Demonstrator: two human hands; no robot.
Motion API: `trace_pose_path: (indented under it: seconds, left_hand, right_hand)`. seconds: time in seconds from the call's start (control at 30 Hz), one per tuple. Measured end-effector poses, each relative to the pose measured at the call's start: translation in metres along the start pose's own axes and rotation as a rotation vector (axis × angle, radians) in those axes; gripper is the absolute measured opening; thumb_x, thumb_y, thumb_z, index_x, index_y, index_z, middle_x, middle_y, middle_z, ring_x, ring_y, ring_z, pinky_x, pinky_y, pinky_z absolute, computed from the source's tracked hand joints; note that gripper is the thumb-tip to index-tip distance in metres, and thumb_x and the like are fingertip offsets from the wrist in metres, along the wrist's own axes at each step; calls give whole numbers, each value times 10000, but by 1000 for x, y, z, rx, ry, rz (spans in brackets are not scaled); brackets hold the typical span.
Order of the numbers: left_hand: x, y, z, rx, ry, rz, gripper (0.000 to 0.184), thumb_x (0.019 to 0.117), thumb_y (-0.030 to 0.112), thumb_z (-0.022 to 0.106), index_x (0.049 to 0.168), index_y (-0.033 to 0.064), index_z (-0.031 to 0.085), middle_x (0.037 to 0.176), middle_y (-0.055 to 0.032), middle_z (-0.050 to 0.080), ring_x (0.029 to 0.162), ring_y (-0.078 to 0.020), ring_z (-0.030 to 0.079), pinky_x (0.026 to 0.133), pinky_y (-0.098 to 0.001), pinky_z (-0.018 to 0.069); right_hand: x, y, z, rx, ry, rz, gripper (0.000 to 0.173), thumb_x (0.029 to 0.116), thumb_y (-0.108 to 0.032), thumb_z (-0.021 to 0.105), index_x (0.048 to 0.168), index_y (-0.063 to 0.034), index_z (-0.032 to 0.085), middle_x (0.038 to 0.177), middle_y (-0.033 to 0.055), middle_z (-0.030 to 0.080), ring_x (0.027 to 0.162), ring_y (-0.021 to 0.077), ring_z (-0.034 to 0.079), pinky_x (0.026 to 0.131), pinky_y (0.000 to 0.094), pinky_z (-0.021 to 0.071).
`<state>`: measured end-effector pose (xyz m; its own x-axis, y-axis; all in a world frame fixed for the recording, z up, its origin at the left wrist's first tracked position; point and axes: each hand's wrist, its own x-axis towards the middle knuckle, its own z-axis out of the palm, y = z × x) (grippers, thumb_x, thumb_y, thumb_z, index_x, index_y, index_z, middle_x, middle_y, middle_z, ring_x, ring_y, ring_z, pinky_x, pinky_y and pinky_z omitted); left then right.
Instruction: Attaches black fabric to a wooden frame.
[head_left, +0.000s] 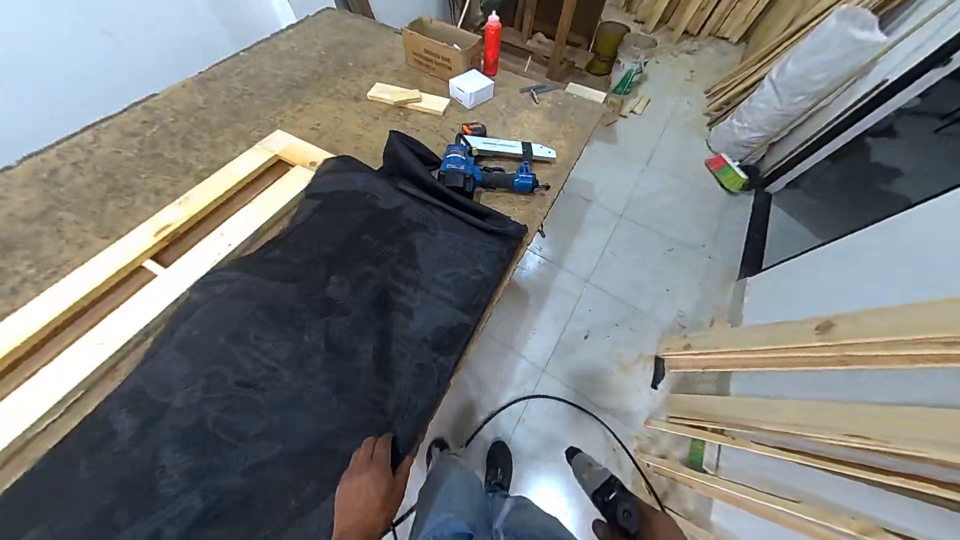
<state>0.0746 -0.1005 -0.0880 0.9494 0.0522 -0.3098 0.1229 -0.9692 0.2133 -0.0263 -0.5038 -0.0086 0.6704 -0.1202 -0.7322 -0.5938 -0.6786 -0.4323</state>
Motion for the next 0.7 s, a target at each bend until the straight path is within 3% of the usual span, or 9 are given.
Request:
trace_pose_path:
  seconds: [0.1,0.23,0.33,0.43,0.57,0.7]
  left_hand:
    - [0,5,11,-24,47,50,547,877,449,733,1228,30,702,1204,-222,688,1148,-408,664,937,-577,561]
    - [33,38,11,-60,103,110,612,862,480,751,1265,25,686,1197,-233,689,1122,-425,670,931,-574,562]
    - [97,88,7,-65,143,210,563,871,396,743,1298,36,674,1208,-219,694,1118,-408,679,928,-566,568]
    - [165,152,-8,-64,98,258,525,909,339,716,1326,27,652,1245,-216,684,1150,-401,671,934,-563,565]
    - [249,228,-28,-46,-114,223,575,975,391,643,1442,66,559,1377,-199,607,1269,-380,594,1001,-557,520]
    - [312,278,-37,-75,-130,246,632,974,499,655,1430,70,568,1375,-191,608,1254,-383,603,984,-577,531]
  right_hand:
    - [27,-18,-24,-4,-21,29,583,878,-530,725,1244,-76,685,988,149,748,926,320,726,854,589,558]
    - [61,-39,-44,-3,-75,41,583,863,-533,744,1253,-104,689,1001,138,751,945,312,726,870,588,556]
    - [88,-56,-55,-21,-94,57,602,857,-553,743,1283,-133,679,1043,134,754,1002,319,723,898,603,552]
    - [105,-71,-70,-41,-91,80,613,869,-539,745,1289,-99,670,1067,165,749,1026,350,718,915,607,540]
    - [124,-79,-96,-33,-74,150,617,847,-551,754,1300,-140,670,1049,124,756,1002,308,725,900,579,555]
    - [138,-74,-123,18,-33,170,594,832,-528,775,1271,-136,685,1012,105,760,972,280,731,884,562,565]
